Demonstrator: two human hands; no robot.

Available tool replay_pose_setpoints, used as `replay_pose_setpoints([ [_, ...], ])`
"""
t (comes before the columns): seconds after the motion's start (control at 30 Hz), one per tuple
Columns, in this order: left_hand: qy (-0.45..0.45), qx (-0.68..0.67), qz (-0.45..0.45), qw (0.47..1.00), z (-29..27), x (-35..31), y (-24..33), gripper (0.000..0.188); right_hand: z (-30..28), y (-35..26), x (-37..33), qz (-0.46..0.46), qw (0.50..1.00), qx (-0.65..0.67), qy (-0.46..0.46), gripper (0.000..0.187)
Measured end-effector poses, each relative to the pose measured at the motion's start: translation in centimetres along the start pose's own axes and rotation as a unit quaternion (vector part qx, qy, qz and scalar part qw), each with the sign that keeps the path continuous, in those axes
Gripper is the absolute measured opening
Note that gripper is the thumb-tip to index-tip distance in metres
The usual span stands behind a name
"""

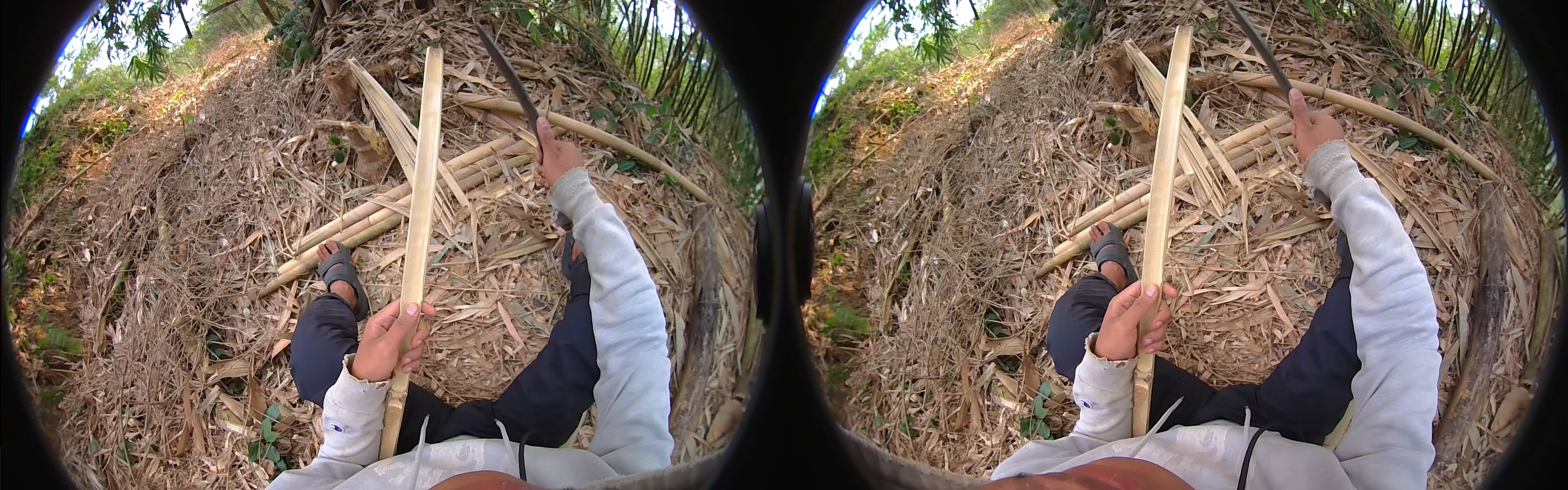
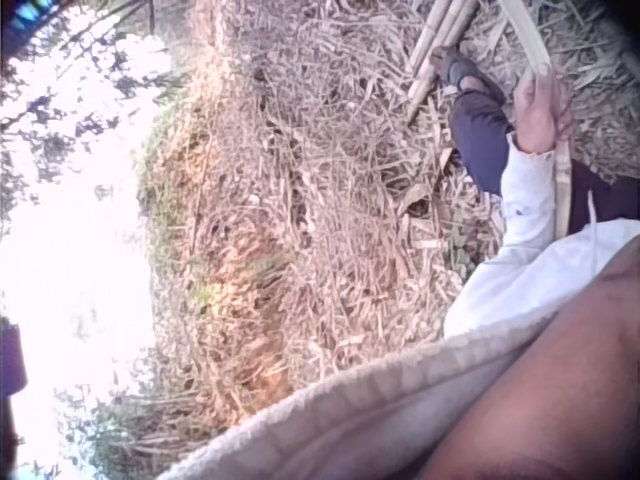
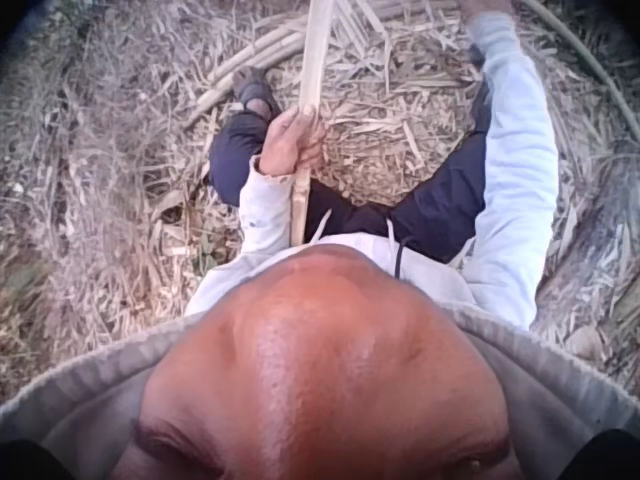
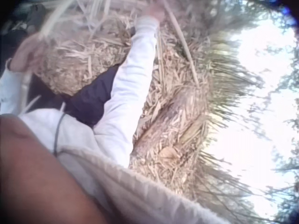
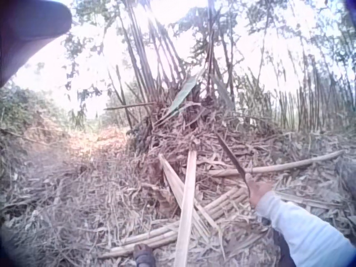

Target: The person shaves a long bamboo strip with a knife while sitting on the ground.

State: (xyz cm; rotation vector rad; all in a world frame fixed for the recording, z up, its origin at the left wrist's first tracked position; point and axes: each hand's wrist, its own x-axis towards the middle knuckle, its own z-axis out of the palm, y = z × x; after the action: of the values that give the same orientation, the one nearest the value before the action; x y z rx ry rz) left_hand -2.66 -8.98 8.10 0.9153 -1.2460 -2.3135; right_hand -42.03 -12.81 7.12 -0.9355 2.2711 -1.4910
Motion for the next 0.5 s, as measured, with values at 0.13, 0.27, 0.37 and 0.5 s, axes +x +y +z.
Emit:
replay_pose_setpoints([
  [0.13, -0.001, 0.011, 0.02, 1.0, 0.0, -0.4, 0.3, 0.035, 0.6, -3.2, -5.3, -0.249, 0.949, -0.189, -0.044, 0.069],
  [0.27, -0.004, -0.011, 0.001, 1.0, -0.4, 0.0, 0.1, 0.036, 2.6, -6.8, -11.7, -0.358, 0.867, -0.299, -0.176, 0.061],
  [0.37, 0.011, -0.008, -0.011, 1.0, -0.9, 0.8, -0.9, 0.033, 3.9, -6.9, -16.5, -0.472, 0.814, -0.273, -0.202, 0.064],
  [0.5, 0.052, 0.052, 0.007, 0.997, 0.1, 0.9, -1.2, 0.032, 3.6, -6.0, -17.2, -0.52, 0.794, -0.253, -0.187, 0.064],
])
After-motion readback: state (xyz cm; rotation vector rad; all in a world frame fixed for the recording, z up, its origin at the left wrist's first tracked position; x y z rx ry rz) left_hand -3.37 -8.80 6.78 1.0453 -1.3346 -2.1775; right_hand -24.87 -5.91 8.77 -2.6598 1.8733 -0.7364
